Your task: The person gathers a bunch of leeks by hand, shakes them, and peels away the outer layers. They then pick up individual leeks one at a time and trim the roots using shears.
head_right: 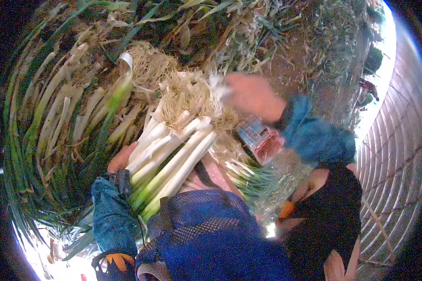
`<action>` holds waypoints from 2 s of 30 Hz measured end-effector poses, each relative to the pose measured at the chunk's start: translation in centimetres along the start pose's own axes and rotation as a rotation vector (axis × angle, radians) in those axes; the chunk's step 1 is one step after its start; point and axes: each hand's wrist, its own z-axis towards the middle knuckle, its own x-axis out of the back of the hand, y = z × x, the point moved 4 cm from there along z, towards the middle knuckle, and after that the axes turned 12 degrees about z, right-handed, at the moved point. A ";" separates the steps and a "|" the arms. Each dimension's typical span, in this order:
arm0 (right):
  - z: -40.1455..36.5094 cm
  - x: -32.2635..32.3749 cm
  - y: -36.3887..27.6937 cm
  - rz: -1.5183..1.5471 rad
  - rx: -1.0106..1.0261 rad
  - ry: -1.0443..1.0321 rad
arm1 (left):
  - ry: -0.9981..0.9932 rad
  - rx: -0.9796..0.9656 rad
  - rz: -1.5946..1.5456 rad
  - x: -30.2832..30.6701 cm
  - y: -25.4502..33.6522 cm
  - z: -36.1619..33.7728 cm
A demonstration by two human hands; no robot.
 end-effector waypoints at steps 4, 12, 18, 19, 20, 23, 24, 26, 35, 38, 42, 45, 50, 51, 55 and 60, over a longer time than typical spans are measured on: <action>-1.4 -6.6 -5.4 0.051 0.166 -0.134 | 0.022 0.009 -0.004 0.1 -1.1 0.5; 1.2 1.1 11.4 -0.366 -0.162 0.165 | -0.003 -0.035 -0.080 0.0 -1.5 0.6; 3.5 -5.2 13.5 0.016 -0.329 -0.274 | -0.005 -0.011 -0.074 0.0 -3.1 1.6; 5.0 -8.5 12.7 0.204 -0.214 -0.333 | -0.006 0.011 -0.108 -0.2 -2.6 1.0; 6.5 -11.9 11.8 0.402 -0.112 -0.410 | -0.007 0.035 -0.146 -0.7 -1.3 -0.1; 10.4 -17.9 8.6 0.272 0.125 -0.254 | -0.015 -0.010 -0.112 -0.8 -2.0 0.1; 10.7 -18.4 7.7 0.112 0.191 -0.183 | -0.026 -0.019 -0.125 -0.8 -2.3 0.0; 10.5 -14.7 8.6 0.135 0.096 -0.084 | 0.006 -0.015 -0.005 -0.7 -0.9 -0.5; 10.3 -1.4 23.2 -0.441 -0.388 0.205 | 0.110 -0.183 0.213 -0.4 0.1 -0.7; 6.9 8.3 31.3 -0.588 -0.421 0.311 | 0.152 -0.095 0.135 -0.6 -2.0 -0.2; 3.5 2.2 32.3 -0.418 -0.503 0.071 | -0.122 -0.113 0.116 -1.6 1.2 -0.4; 8.6 -8.5 24.5 0.571 -0.405 -0.059 | -0.081 -0.493 0.383 -2.6 -2.8 1.7; 12.9 -18.2 12.9 1.896 -0.482 -0.413 | -0.138 -0.115 0.251 -1.6 1.6 -0.1; 12.9 -18.1 12.7 1.992 -0.465 -0.429 | -0.125 -0.139 0.271 -1.7 0.3 1.8; 10.4 -12.9 13.3 1.905 -0.264 -0.318 | -0.074 -0.099 0.245 -2.7 -3.1 3.9; 9.5 -10.7 13.7 1.686 -0.314 0.086 | -0.046 -0.146 0.212 -4.0 -6.3 8.3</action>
